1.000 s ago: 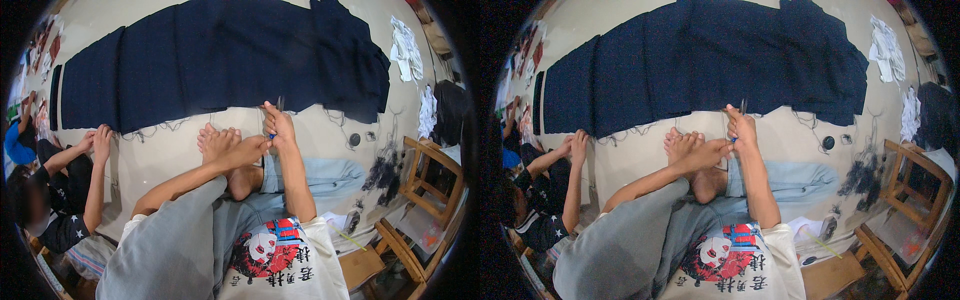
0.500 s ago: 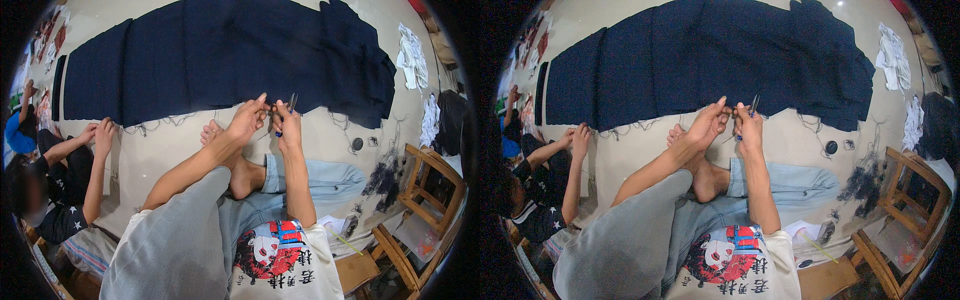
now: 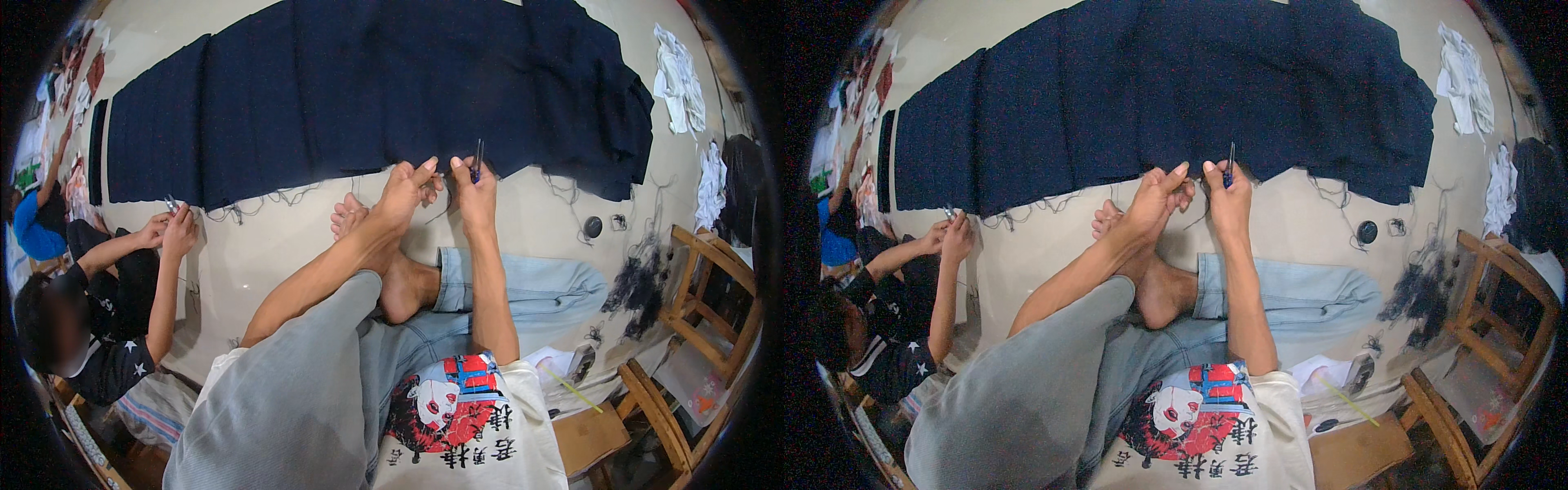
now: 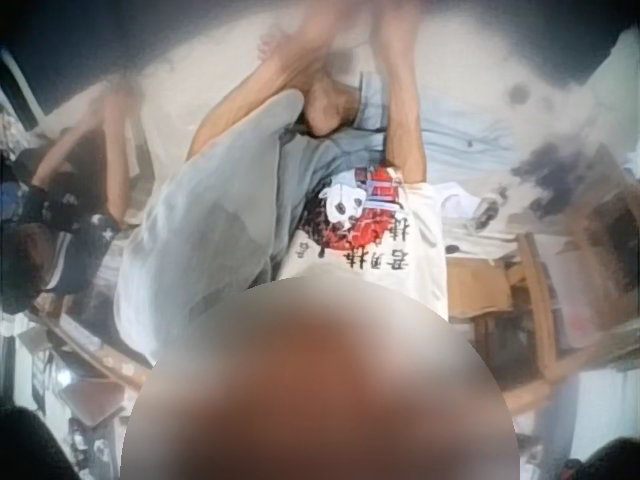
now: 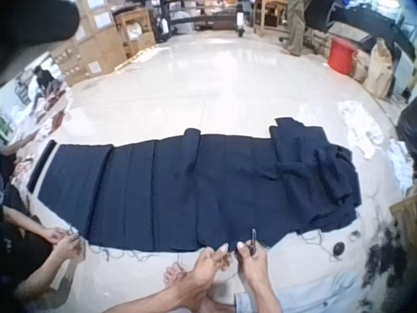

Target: The person sits on the floor and uses small scissors to cut threads and trim the edges of a large piece of dark blue fabric. They repeatedly pull threads and snip them, occasionally adjusting the fabric's position.

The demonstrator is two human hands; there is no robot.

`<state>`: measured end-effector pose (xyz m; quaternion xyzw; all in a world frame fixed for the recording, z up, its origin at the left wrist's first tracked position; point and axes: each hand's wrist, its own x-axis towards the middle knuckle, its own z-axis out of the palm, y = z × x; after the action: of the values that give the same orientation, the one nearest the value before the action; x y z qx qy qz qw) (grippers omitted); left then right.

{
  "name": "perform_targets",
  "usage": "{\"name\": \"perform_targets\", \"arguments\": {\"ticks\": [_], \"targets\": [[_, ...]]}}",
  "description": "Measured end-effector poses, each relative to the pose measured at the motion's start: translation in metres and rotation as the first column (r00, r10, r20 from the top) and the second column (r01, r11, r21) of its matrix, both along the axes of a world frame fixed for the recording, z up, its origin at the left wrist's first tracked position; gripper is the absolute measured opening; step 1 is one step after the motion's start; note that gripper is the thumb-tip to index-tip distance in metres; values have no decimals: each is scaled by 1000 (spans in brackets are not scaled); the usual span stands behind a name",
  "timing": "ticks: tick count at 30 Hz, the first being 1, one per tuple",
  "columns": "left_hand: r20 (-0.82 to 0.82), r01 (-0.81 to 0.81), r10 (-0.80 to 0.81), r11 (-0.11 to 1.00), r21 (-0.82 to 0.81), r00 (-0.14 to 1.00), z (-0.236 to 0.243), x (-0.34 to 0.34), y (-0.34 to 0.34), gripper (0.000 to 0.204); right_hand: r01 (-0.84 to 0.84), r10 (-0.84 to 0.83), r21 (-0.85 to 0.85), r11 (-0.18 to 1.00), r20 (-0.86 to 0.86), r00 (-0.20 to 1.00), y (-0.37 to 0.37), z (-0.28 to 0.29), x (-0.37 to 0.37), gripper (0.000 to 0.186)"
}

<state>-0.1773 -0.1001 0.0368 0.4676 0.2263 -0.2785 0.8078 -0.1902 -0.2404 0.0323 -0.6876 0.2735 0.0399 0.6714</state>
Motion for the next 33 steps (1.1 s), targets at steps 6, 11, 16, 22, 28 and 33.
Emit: {"name": "perform_targets", "arguments": {"ticks": [6, 11, 16, 22, 28, 33], "targets": [[147, -10, 28, 992, -123, 989, 4, 0, 0, 34, -23, 41, -247, 969, 69, 997, -4, 22, -2, 31], [163, -17, 48, 982, -189, 986, 9, -1, 2, 32, 42, -44, 128, 991, 8, 999, -11, 49, -23, 57], [119, 9, 18, 975, -220, 993, 14, 1, 4, 38, -97, 205, 509, 855, -159, 966, -3, 55, -41, 57], [144, 65, -22, 950, -304, 989, 19, 2, 6, 41, -64, 184, 570, 819, -155, 971, 4, 45, -37, 57], [201, 155, -102, 950, -270, 974, 21, 3, 8, 47, -89, 184, 553, 829, -120, 976, 5, 41, -32, 56], [201, 165, -106, 938, -305, 974, 21, 3, 8, 51, -96, 171, 562, 821, -81, 982, 8, 36, -33, 54]]}}
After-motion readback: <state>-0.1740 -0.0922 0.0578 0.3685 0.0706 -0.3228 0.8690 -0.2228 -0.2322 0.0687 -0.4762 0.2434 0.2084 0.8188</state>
